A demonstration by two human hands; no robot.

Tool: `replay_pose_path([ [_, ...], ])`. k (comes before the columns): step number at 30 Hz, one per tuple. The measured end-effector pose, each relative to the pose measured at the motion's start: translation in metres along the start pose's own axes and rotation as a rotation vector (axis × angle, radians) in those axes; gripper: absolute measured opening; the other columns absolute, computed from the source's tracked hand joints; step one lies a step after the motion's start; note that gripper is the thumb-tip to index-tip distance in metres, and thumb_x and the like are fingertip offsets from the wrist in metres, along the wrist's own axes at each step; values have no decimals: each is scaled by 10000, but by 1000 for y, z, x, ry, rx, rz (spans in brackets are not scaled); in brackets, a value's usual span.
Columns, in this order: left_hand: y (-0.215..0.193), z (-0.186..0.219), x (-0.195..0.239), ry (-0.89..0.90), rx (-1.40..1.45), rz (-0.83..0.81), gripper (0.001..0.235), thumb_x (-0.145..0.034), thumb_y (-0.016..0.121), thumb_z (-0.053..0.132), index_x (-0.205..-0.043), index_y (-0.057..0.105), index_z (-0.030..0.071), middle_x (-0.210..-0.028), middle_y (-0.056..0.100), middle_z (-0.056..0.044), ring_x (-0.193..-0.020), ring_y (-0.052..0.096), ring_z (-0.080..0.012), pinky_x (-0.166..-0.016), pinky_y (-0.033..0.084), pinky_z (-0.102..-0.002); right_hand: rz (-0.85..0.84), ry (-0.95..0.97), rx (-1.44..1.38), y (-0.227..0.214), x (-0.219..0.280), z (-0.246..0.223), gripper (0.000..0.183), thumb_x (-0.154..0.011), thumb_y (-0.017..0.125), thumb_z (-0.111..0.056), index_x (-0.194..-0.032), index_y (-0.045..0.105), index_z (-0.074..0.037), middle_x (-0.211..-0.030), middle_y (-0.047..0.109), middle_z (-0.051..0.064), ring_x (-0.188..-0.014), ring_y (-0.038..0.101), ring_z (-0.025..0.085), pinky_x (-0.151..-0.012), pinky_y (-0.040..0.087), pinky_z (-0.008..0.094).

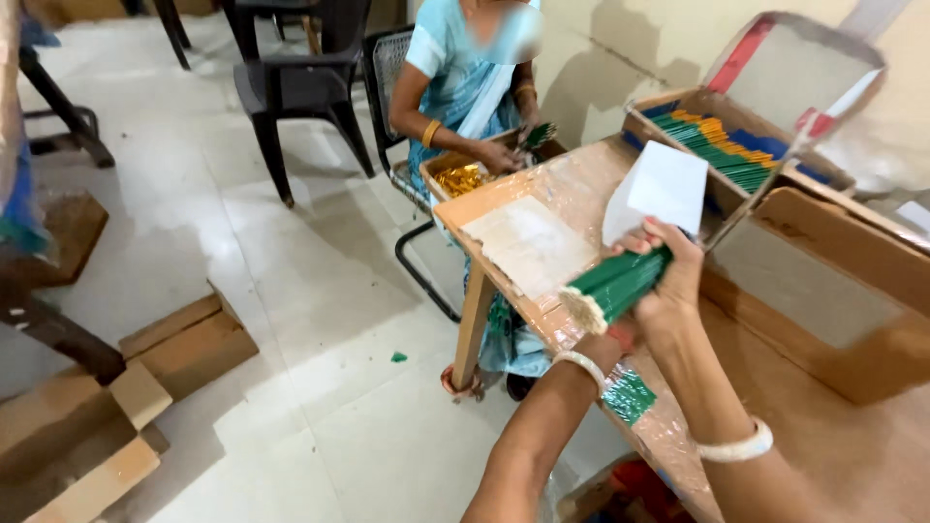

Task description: The person inserts gold-colored metal tips into green incense sticks one by one. They hold a bundle of green sticks in the left hand and pick up gold tips from a blue tray with the right hand, inserting each tip into the white end of a stick. The completed sticks are placed back into the tray.

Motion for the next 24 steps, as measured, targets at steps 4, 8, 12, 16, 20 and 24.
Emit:
replay_pose_path([
  [4,4,-10,11,-252,-1529,-448,110,-950,642,187,-962,672,81,-939,665,-90,-1008,642,-206,-1034,510,-308,-172,-1,-302,-9,44,-42,277,-865,670,-54,-688,476,-143,-617,488,-36,-590,511,88,-717,507,299],
  [8,19,-107,89,204,-3125,-1840,212,-790,681,249,-979,655,155,-923,666,-53,-977,631,-234,-872,482,-380,-286,54,-488,-9,82,-67,259,-908,650,-49,-730,490,-146,-668,495,-45,-622,519,78,-731,497,284],
  [12,3,-94,87,191,-3391,-1867,336,-856,697,225,-1160,639,94,-987,658,-65,-1012,624,-248,-869,478,-400,-288,-2,-465,-20,106,-89,166,-879,640,-64,-780,520,-123,-675,506,-60,-624,524,68,-748,511,293],
  [16,2,-80,77,195,-3402,-1798,268,-870,697,164,-1132,643,142,-979,666,-30,-1007,626,-223,-896,483,-393,-269,-34,-470,-29,114,-100,155,-908,646,-56,-819,541,-128,-691,516,-59,-629,526,57,-740,506,279],
  [20,5,-92,81,131,-3532,-1667,350,-788,677,86,-1135,639,109,-936,653,-63,-1000,620,-260,-894,493,-416,-250,-38,-548,-34,127,-102,109,-894,640,-59,-845,563,-119,-707,543,-50,-622,541,70,-717,516,284],
  [24,17,-102,108,175,-3443,-1624,322,-844,704,77,-1163,658,91,-948,684,-86,-967,644,-263,-872,539,-389,-379,-526,-91,-41,195,-122,123,-945,668,-61,-895,571,-117,-700,565,-13,-630,572,113,-713,528,330],
])
Point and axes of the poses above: each hand's wrist, its own x-axis away from the middle knuckle, its own y-axis out of the palm, z = x × y, the point moved 8 cm from there along -x, towards the middle knuckle
